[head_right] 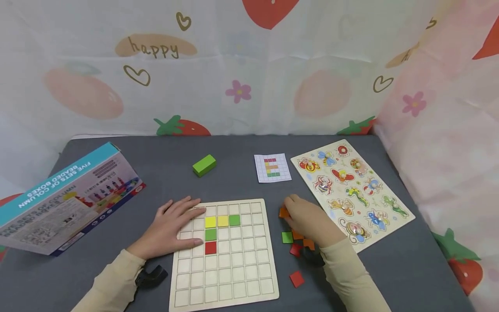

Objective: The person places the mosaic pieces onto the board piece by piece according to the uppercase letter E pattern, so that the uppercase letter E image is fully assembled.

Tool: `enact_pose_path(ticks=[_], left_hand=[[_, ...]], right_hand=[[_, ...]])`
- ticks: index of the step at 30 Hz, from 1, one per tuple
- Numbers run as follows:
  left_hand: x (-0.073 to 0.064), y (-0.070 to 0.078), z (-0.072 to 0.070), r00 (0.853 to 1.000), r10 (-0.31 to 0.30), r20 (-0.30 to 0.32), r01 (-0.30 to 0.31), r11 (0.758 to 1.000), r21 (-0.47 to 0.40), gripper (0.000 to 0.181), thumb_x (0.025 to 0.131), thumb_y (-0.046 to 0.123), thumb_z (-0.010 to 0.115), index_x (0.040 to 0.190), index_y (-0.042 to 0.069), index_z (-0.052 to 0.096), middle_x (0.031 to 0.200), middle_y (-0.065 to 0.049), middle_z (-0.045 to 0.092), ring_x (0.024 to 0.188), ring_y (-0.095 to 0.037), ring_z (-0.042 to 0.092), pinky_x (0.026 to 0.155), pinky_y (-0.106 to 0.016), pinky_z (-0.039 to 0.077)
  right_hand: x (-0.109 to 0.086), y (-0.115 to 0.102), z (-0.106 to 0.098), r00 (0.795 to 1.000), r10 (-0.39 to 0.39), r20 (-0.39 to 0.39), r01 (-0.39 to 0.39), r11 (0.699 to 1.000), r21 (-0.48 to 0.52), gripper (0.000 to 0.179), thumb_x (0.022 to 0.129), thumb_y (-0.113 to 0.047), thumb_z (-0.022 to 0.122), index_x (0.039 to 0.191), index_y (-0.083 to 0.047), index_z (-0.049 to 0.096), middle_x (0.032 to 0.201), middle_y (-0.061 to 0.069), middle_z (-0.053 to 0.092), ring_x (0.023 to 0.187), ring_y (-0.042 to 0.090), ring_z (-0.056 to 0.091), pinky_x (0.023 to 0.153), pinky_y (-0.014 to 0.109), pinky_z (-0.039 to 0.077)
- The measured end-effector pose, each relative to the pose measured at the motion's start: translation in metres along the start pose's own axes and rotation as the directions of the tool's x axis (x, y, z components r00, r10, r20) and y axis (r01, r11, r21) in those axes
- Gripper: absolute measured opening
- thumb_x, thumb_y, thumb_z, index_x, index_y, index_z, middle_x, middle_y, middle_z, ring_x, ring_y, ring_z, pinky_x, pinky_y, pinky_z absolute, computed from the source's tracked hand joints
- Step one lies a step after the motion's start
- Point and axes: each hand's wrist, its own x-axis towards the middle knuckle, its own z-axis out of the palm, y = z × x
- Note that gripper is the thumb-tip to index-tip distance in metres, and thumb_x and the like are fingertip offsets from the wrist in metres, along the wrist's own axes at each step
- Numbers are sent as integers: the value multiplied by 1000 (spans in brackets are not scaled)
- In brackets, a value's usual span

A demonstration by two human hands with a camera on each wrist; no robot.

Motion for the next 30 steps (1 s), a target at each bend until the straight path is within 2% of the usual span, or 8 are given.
enact_pose_path(ticks=[3, 6, 10, 16, 24, 30], left_hand=[[0, 1, 1, 1000, 0, -3, 0, 1000, -5, 79, 81, 72, 55, 147, 34, 38, 156, 5, 28, 146, -21, 18, 112, -58, 9], [0, 2, 1, 1000, 5, -2, -5, 1000, -9, 79, 81, 72, 55, 147, 33, 38, 156, 5, 28, 146, -21, 18, 113, -58, 9], [1, 2, 1, 1000, 7, 0, -7, 1000, -9, 78, 81, 71, 56, 147, 32, 38, 156, 5, 29, 146, -20, 18, 113, -58, 10], [1, 2, 0, 1000, -3, 4, 3, 1000, 5, 78, 81, 71, 55, 147, 32, 39, 156, 5, 29, 146, -20, 18, 113, -58, 10], [-1, 1, -2, 1000, -6, 3, 6, 1000, 14, 77, 82, 71, 55, 146, 32, 40, 155, 5, 30, 146, -20, 19, 113, -57, 11], [-1, 1, -1, 1000, -6, -1, 6, 1000, 11, 77, 82, 70, 56, 146, 32, 40, 155, 5, 30, 146, -20, 20, 113, -57, 11]], right_hand=[[-1, -12, 4, 988, -115, -104, 113, 993, -32, 25, 87, -17, 71, 107, -8, 58, 97, 2, 56, 75, 9, 55, 66, 25, 51], [-1, -28, 8, 954, -244, -173, 241, 970, -40, 28, 85, -16, 73, 108, -8, 59, 100, 1, 58, 76, 7, 56, 66, 22, 51], [1, -53, 13, 927, -343, -155, 346, 938, -8, 30, 85, -18, 74, 110, -11, 60, 104, -2, 60, 80, 5, 56, 70, 19, 52], [6, -80, 22, 904, -413, -111, 413, 910, -22, 28, 88, -23, 71, 112, -13, 60, 104, -6, 61, 80, 4, 56, 72, 19, 51], [12, -98, 31, 911, -411, -21, 411, 911, -22, 27, 91, -28, 67, 114, -14, 62, 103, -5, 61, 85, 5, 58, 78, 20, 52], [15, -104, 36, 894, -447, -10, 445, 892, -78, 23, 92, -29, 66, 110, -15, 64, 100, -6, 61, 81, 4, 58, 74, 20, 52]])
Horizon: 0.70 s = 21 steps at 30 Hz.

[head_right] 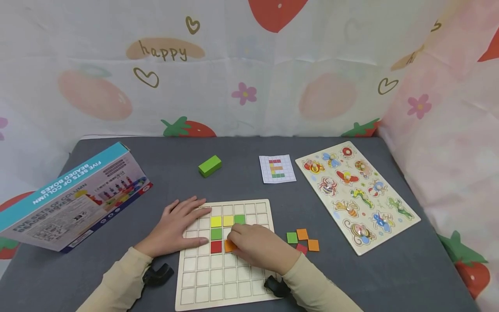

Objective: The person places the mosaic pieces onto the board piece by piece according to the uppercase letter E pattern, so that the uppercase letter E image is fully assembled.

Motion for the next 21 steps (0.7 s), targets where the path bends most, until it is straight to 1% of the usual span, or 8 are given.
enact_pose_path(ticks=[9, 21], left_hand=[[0, -1, -1, 1000, 0, 1, 0, 1000, -1, 77, 82, 70, 56, 147, 32, 39, 156, 5, 29, 146, -21, 19, 113, -58, 11], [0, -1, 0, 1000, -6, -1, 6, 1000, 5, 77, 81, 71, 56, 146, 32, 40, 156, 6, 29, 146, -21, 19, 113, -58, 10]], right_hand=[[4, 0, 2, 999, -39, -37, 39, 999, -24, 20, 92, -28, 66, 108, -17, 65, 100, -7, 60, 82, 4, 58, 75, 23, 52], [6, 1, 3, 998, -52, -43, 51, 998, -36, 20, 91, -30, 67, 107, -18, 66, 99, -7, 60, 81, 4, 57, 74, 23, 53]])
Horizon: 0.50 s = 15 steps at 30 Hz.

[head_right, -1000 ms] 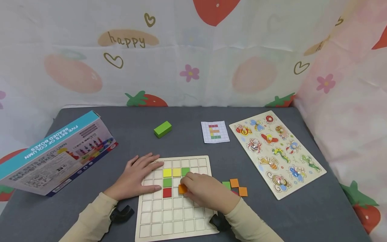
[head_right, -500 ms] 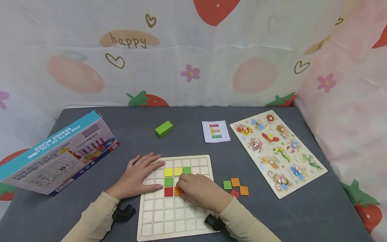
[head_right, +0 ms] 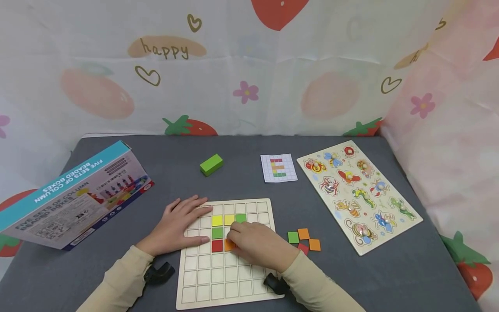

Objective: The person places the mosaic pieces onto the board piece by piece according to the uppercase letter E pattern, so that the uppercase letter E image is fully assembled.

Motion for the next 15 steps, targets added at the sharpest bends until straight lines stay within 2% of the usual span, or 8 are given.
enact_pose_path(ticks=[4, 7, 11, 15], left_hand=[[-1, 0, 0, 1000, 0, 0, 0, 1000, -7, 77, 81, 70, 56, 146, 32, 40, 156, 5, 30, 146, -21, 19, 113, -58, 10], [-1, -1, 1, 1000, 6, 3, -6, 1000, -11, 77, 82, 71, 56, 147, 32, 40, 156, 5, 29, 146, -21, 19, 113, -58, 10], [0, -1, 1, 1000, 20, -2, -20, 1000, -12, 77, 82, 71, 55, 147, 33, 39, 156, 5, 28, 146, -20, 19, 113, -57, 10], [0, -2, 1, 1000, 27, -5, -27, 999, -23, 77, 82, 70, 55, 147, 33, 38, 156, 5, 28, 146, -20, 19, 113, -57, 10]], right_hand=[[-1, 0, -3, 1000, 3, 20, -3, 1000, 28, 21, 91, -31, 67, 107, -17, 66, 99, -7, 59, 79, 3, 55, 73, 20, 52], [-7, 2, -10, 999, 28, 45, -34, 992, 119, 23, 92, -31, 66, 109, -16, 66, 102, -6, 60, 82, 3, 55, 74, 19, 51], [-25, 12, -24, 994, 103, 21, -105, 977, 183, 24, 92, -28, 66, 112, -15, 64, 106, -5, 60, 85, 4, 56, 74, 21, 51], [-48, 27, -33, 985, 172, -25, -165, 971, 174, 24, 89, -23, 69, 110, -13, 64, 101, -4, 60, 78, 4, 53, 67, 20, 48]])
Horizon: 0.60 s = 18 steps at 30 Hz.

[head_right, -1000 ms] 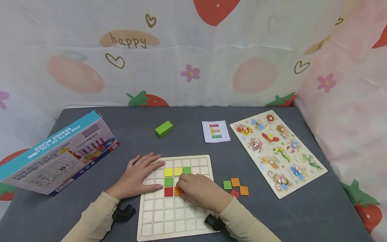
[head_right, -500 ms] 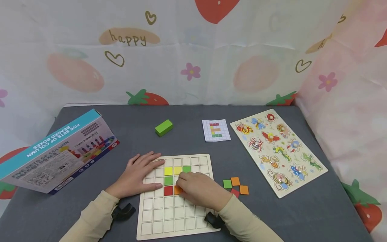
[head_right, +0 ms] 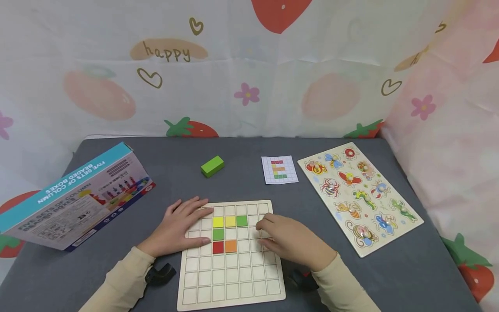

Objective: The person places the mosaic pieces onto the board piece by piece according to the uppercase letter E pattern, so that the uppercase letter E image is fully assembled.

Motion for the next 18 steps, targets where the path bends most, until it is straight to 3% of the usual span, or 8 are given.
enact_pose_path(ticks=[6, 13, 15, 18], left_hand=[[-1, 1, -1, 1000, 7, 0, -7, 1000, -8, 76, 83, 68, 56, 147, 31, 39, 156, 4, 29, 146, -21, 20, 113, -57, 10], [0, 2, -3, 1000, 8, -4, -8, 1000, -5, 76, 83, 67, 58, 147, 31, 39, 156, 3, 29, 146, -21, 20, 113, -56, 9], [0, 2, -3, 1000, 5, -4, -5, 1000, -4, 76, 83, 67, 58, 147, 30, 39, 156, 3, 29, 146, -21, 20, 113, -56, 9], [0, 2, -4, 1000, -4, 0, 4, 1000, -1, 76, 83, 67, 58, 147, 31, 40, 156, 3, 30, 146, -21, 20, 113, -56, 9]], right_hand=[[-30, 25, -9, 988, 151, 11, -151, 988, -7, 26, 87, -21, 72, 110, -11, 65, 99, -2, 61, 75, 2, 53, 64, 21, 48], [-55, 45, -14, 935, 346, 72, -345, 938, -27, 29, 85, -20, 73, 112, -15, 64, 106, -2, 61, 85, 7, 59, 70, 29, 52], [-58, 48, -14, 927, 363, 94, -364, 931, -10, 29, 85, -20, 74, 112, -16, 63, 108, -2, 61, 88, 8, 59, 71, 31, 52], [-60, 52, -11, 932, 348, 97, -351, 936, 11, 29, 84, -20, 74, 110, -17, 63, 108, -3, 61, 85, 8, 58, 69, 29, 51]])
